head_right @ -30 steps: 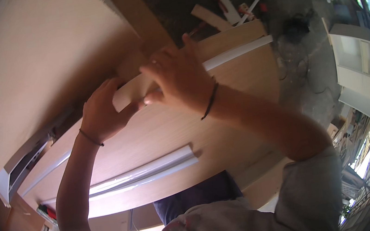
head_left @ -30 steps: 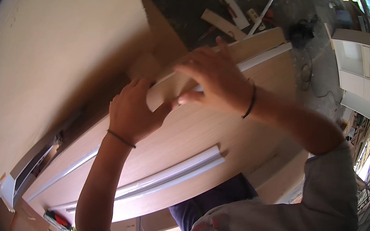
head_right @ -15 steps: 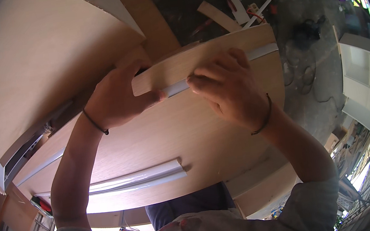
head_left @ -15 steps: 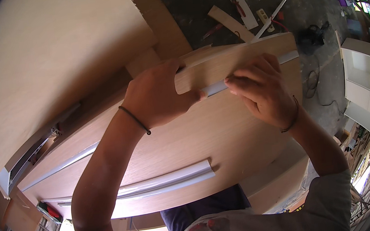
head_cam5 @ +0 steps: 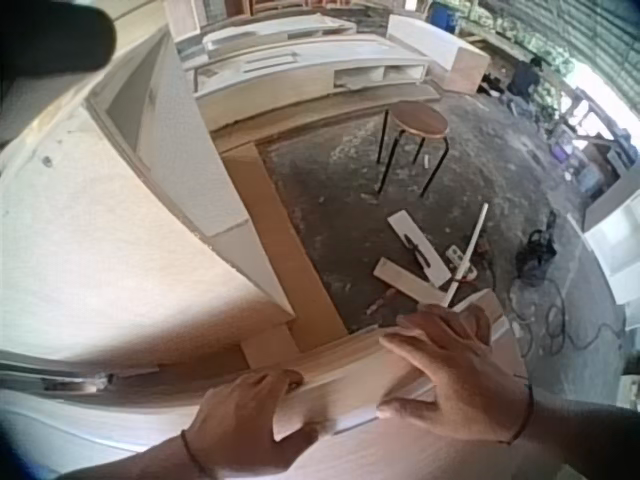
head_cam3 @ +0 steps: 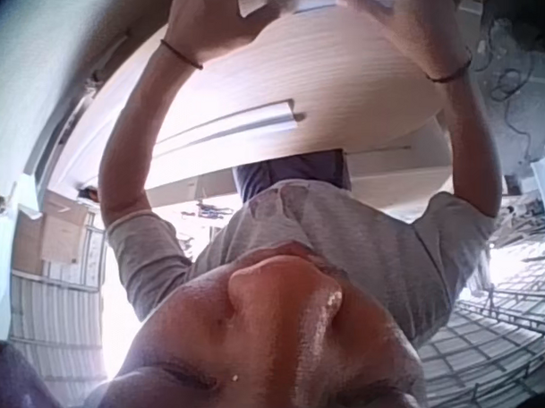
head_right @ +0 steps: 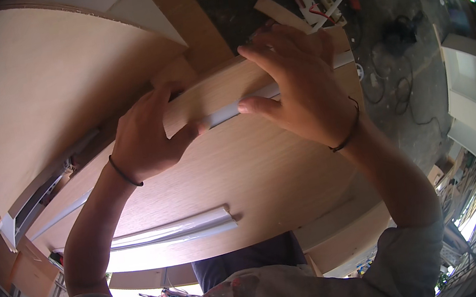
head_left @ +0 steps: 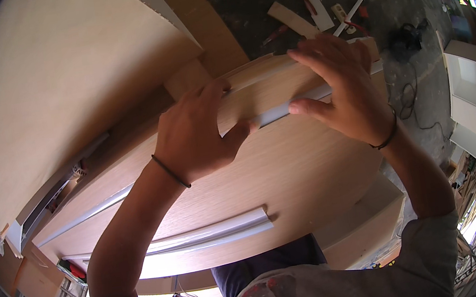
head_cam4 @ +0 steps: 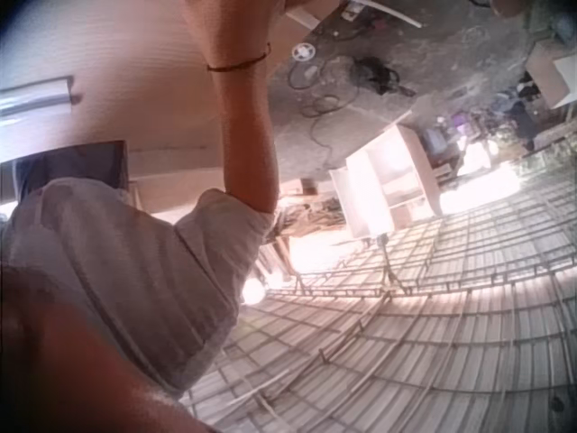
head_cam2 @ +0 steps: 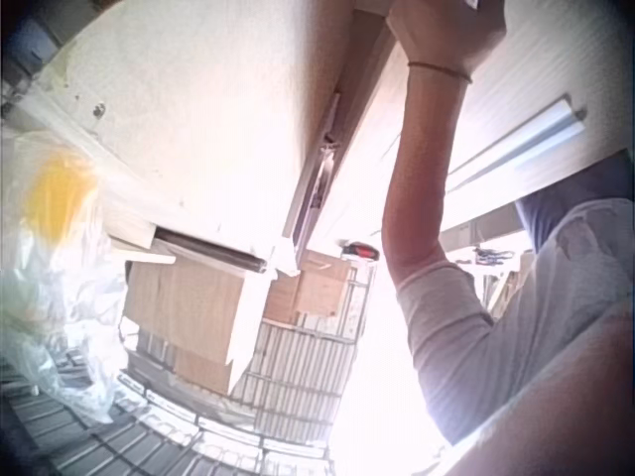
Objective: The person measures a curved wooden panel using a tape measure and aligns a white LED strip along the edge. The person then measures and positions a second LED strip on a separate wooden component within a workshop environment.
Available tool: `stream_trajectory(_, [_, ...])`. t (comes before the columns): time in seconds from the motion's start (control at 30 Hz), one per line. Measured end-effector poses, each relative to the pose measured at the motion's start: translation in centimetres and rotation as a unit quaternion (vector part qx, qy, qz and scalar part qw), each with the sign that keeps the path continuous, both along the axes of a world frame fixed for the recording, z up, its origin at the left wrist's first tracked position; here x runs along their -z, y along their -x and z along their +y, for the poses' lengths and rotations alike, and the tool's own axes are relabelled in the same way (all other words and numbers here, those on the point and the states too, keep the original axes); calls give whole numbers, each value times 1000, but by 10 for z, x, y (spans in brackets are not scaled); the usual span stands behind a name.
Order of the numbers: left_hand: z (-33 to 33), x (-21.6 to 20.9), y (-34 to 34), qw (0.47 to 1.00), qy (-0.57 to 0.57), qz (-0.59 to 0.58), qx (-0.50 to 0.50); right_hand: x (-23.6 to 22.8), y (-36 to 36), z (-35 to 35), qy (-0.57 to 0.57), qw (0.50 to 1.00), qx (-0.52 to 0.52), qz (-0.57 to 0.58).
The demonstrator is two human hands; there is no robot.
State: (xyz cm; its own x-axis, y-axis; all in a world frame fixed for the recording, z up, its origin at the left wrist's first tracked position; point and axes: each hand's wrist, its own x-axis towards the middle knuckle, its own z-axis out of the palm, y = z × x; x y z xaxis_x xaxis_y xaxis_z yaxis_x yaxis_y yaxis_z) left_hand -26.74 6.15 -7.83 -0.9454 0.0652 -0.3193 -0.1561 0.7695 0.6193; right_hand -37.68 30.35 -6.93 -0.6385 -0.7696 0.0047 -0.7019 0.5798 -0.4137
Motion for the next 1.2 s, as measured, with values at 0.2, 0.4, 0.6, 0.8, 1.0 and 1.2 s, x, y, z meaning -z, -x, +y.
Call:
stream_trajectory(0.2, [5, -1, 4, 1000, 11, -22, 0, 2, -1, -4, -61, 998, 6, -17])
stream_trajectory(0.4, [3, 4, 8, 999, 1, 39, 33, 12, -5, -5, -46, 997, 61, 22])
stream_trajectory(0.6, [-1, 15, 13, 999, 33, 30, 27, 31, -22, 34, 55, 980, 146, 126])
stream_trajectory(0.8, [13, 0, 25, 998, 42, -45, -6, 16, 14, 99, 128, 983, 121, 60])
stream_trajectory(1.0, [30, 4, 46, 997, -33, -75, -16, 4, 34, 95, 96, 991, 3, 90])
stream_trajectory(1.2, [61, 9, 75, 992, -77, -96, 14, 6, 44, 101, 98, 992, -55, 48])
